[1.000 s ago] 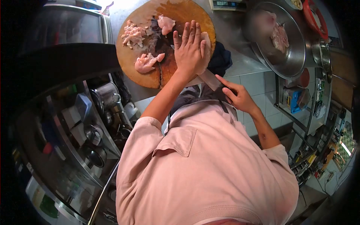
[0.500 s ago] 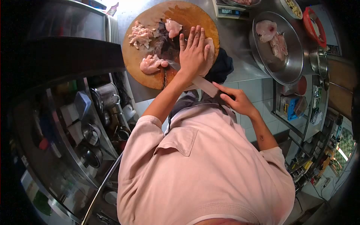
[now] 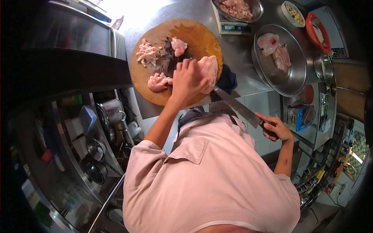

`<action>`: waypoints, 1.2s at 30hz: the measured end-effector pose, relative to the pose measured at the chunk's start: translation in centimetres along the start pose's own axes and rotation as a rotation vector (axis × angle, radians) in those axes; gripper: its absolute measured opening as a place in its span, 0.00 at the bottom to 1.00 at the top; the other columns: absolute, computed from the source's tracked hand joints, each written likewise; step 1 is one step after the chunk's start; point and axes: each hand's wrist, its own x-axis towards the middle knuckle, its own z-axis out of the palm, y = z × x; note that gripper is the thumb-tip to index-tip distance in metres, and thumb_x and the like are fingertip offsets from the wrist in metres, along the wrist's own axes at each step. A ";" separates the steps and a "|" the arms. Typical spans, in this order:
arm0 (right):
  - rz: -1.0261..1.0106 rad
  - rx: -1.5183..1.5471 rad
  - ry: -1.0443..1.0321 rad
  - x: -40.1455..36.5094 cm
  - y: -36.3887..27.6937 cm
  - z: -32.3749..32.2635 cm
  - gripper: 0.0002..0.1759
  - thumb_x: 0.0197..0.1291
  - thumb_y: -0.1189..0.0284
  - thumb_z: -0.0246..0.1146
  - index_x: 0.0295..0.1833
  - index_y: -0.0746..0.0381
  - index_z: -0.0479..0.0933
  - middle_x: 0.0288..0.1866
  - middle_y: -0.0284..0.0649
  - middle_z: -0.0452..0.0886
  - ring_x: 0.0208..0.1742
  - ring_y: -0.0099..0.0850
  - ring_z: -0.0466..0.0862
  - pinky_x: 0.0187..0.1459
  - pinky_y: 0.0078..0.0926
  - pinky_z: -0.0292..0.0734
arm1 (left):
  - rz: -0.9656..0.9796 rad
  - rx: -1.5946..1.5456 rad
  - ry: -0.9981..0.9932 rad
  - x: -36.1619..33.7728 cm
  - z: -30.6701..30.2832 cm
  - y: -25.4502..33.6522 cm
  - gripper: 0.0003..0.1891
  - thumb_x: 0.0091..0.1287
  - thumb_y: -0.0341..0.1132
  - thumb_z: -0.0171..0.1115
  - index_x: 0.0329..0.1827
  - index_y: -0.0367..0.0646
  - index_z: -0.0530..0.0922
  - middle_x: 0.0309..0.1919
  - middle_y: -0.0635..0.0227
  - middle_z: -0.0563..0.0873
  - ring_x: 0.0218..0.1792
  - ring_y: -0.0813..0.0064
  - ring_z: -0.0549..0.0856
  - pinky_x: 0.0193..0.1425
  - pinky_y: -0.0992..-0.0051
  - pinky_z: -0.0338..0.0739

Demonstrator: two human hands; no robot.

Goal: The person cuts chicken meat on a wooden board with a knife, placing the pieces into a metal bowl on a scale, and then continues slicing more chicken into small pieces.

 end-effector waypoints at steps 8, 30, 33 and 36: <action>-0.206 0.188 0.097 3.8 -1.4 0.8 0.39 0.82 0.52 0.67 0.91 0.50 0.65 0.24 0.33 0.78 0.14 0.15 0.65 0.16 0.16 0.61 | -0.204 0.147 -0.106 1.0 1.5 0.9 0.17 0.60 0.37 0.76 0.46 0.42 0.78 0.47 0.54 0.85 0.48 0.46 0.87 0.50 0.49 0.87; -0.457 -0.719 0.409 10.4 -5.5 4.0 0.09 0.78 0.74 0.60 0.57 0.64 0.73 0.33 0.57 0.80 0.34 0.55 0.87 0.41 0.52 0.78 | -0.177 -0.111 -0.096 -1.9 1.1 2.6 0.30 0.66 0.41 0.80 0.66 0.36 0.80 0.60 0.51 0.85 0.61 0.47 0.84 0.67 0.53 0.80; -0.289 -0.858 0.373 10.8 -5.9 4.9 0.13 0.82 0.63 0.60 0.55 0.63 0.74 0.39 0.64 0.86 0.45 0.69 0.85 0.45 0.63 0.76 | -0.104 -0.034 0.045 -3.7 2.0 3.3 0.38 0.62 0.47 0.84 0.69 0.34 0.77 0.69 0.45 0.79 0.72 0.43 0.77 0.79 0.52 0.72; -0.298 -0.977 0.360 10.5 -6.1 5.2 0.11 0.83 0.64 0.58 0.57 0.61 0.74 0.39 0.63 0.87 0.45 0.69 0.86 0.46 0.66 0.77 | -0.092 0.026 0.049 -4.1 2.6 2.6 0.38 0.63 0.48 0.83 0.70 0.34 0.77 0.70 0.47 0.79 0.72 0.44 0.77 0.79 0.52 0.73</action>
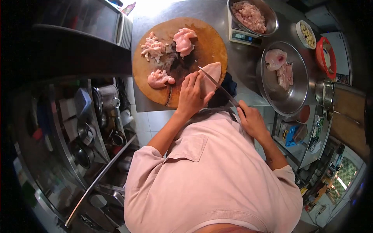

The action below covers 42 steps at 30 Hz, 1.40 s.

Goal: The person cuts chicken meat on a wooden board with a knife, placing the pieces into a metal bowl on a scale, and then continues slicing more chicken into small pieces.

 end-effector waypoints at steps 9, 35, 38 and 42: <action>0.000 -0.177 -0.069 1.2 -1.2 0.9 0.14 0.85 0.65 0.55 0.64 0.61 0.73 0.38 0.67 0.86 0.44 0.72 0.85 0.47 0.71 0.76 | 0.038 -0.023 0.087 -1.0 1.8 -0.6 0.31 0.68 0.42 0.77 0.68 0.27 0.81 0.69 0.46 0.83 0.73 0.45 0.79 0.81 0.54 0.72; -0.069 0.093 -0.146 -2.0 4.2 -4.3 0.15 0.83 0.63 0.58 0.58 0.63 0.79 0.30 0.58 0.84 0.32 0.64 0.82 0.39 0.57 0.80 | -0.191 0.251 0.131 0.4 -3.1 -3.0 0.25 0.57 0.33 0.72 0.61 0.39 0.82 0.60 0.53 0.84 0.63 0.46 0.81 0.73 0.50 0.73; 0.050 0.365 -0.210 -2.1 2.9 -5.0 0.15 0.86 0.61 0.58 0.57 0.63 0.80 0.24 0.42 0.77 0.21 0.37 0.76 0.25 0.37 0.74 | -0.091 0.158 0.192 1.9 -4.6 -1.3 0.29 0.57 0.34 0.72 0.65 0.39 0.82 0.62 0.53 0.85 0.65 0.45 0.81 0.76 0.50 0.70; 0.203 0.753 -0.098 -1.0 2.6 -2.4 0.15 0.89 0.60 0.56 0.56 0.60 0.79 0.23 0.27 0.70 0.15 0.16 0.66 0.15 0.20 0.62 | 0.173 -0.143 -0.099 4.9 -2.8 -0.7 0.25 0.61 0.27 0.69 0.64 0.40 0.85 0.66 0.57 0.87 0.72 0.49 0.80 0.79 0.53 0.73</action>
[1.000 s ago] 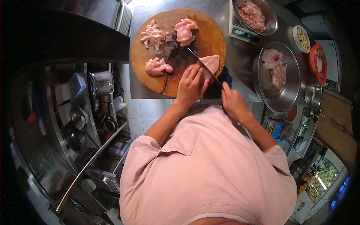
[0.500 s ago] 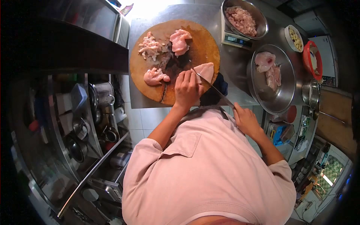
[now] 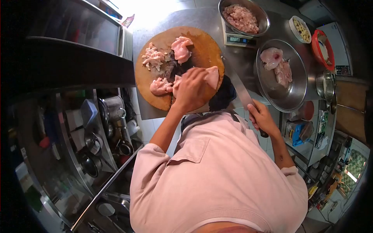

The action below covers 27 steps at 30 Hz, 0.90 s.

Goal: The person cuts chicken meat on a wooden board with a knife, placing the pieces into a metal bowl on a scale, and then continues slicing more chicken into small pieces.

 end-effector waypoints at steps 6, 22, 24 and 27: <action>0.006 -0.081 0.086 0.4 0.2 0.7 0.16 0.87 0.59 0.58 0.50 0.63 0.77 0.23 0.35 0.76 0.16 0.27 0.73 0.19 0.33 0.71 | 0.176 0.079 -0.113 0.6 3.4 -2.1 0.22 0.65 0.30 0.71 0.65 0.44 0.88 0.68 0.59 0.87 0.68 0.52 0.83 0.76 0.56 0.77; -0.293 -0.830 0.221 2.3 -0.3 2.9 0.09 0.80 0.69 0.59 0.54 0.63 0.74 0.42 0.61 0.87 0.45 0.68 0.87 0.46 0.67 0.79 | -0.019 0.069 0.167 -0.4 5.5 -2.4 0.13 0.66 0.29 0.69 0.53 0.40 0.89 0.58 0.57 0.90 0.64 0.51 0.86 0.72 0.56 0.80; -0.285 -0.887 0.196 2.4 -0.6 2.6 0.09 0.80 0.69 0.58 0.55 0.63 0.74 0.40 0.61 0.87 0.45 0.68 0.87 0.46 0.67 0.80 | -0.035 0.054 0.154 -0.6 5.4 -2.3 0.13 0.65 0.28 0.68 0.53 0.40 0.89 0.57 0.57 0.90 0.64 0.51 0.86 0.71 0.56 0.80; -0.224 -0.902 0.149 1.9 -1.5 2.4 0.10 0.80 0.68 0.58 0.56 0.63 0.73 0.39 0.61 0.87 0.44 0.68 0.87 0.46 0.67 0.81 | -0.013 0.020 0.178 -0.8 5.0 -1.8 0.12 0.66 0.23 0.72 0.52 0.39 0.89 0.57 0.57 0.91 0.61 0.49 0.87 0.67 0.56 0.84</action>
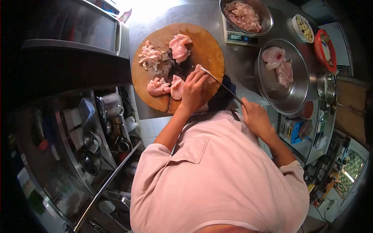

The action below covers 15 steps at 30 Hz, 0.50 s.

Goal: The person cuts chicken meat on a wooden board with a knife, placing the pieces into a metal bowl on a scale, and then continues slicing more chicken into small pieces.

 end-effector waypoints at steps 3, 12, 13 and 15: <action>0.015 -0.049 -0.043 0.3 -0.4 -0.1 0.11 0.81 0.67 0.57 0.58 0.63 0.72 0.39 0.62 0.87 0.43 0.69 0.88 0.46 0.68 0.82 | -0.039 -0.016 0.024 -0.1 0.5 0.1 0.13 0.65 0.22 0.72 0.52 0.38 0.88 0.57 0.57 0.91 0.62 0.49 0.87 0.67 0.56 0.84; -0.056 -0.034 -0.021 8.1 -2.6 3.5 0.10 0.83 0.68 0.55 0.59 0.62 0.70 0.36 0.64 0.88 0.42 0.69 0.89 0.47 0.71 0.82 | -0.040 -0.063 0.012 0.3 -0.3 0.8 0.13 0.63 0.24 0.70 0.51 0.36 0.87 0.56 0.54 0.90 0.61 0.47 0.87 0.64 0.54 0.84; -0.054 -0.029 -0.020 7.9 -2.5 3.5 0.10 0.83 0.68 0.55 0.59 0.62 0.70 0.36 0.64 0.88 0.42 0.69 0.89 0.47 0.71 0.82 | -0.050 -0.047 -0.003 0.4 -0.5 1.0 0.13 0.63 0.24 0.70 0.51 0.36 0.87 0.56 0.54 0.89 0.61 0.47 0.87 0.64 0.55 0.84; -0.052 -0.048 -0.009 6.9 -2.0 2.9 0.10 0.83 0.67 0.55 0.59 0.62 0.70 0.36 0.64 0.88 0.42 0.70 0.88 0.47 0.71 0.81 | -0.060 -0.029 -0.010 0.5 -0.6 1.2 0.12 0.64 0.25 0.70 0.51 0.36 0.87 0.56 0.53 0.89 0.61 0.48 0.87 0.64 0.55 0.84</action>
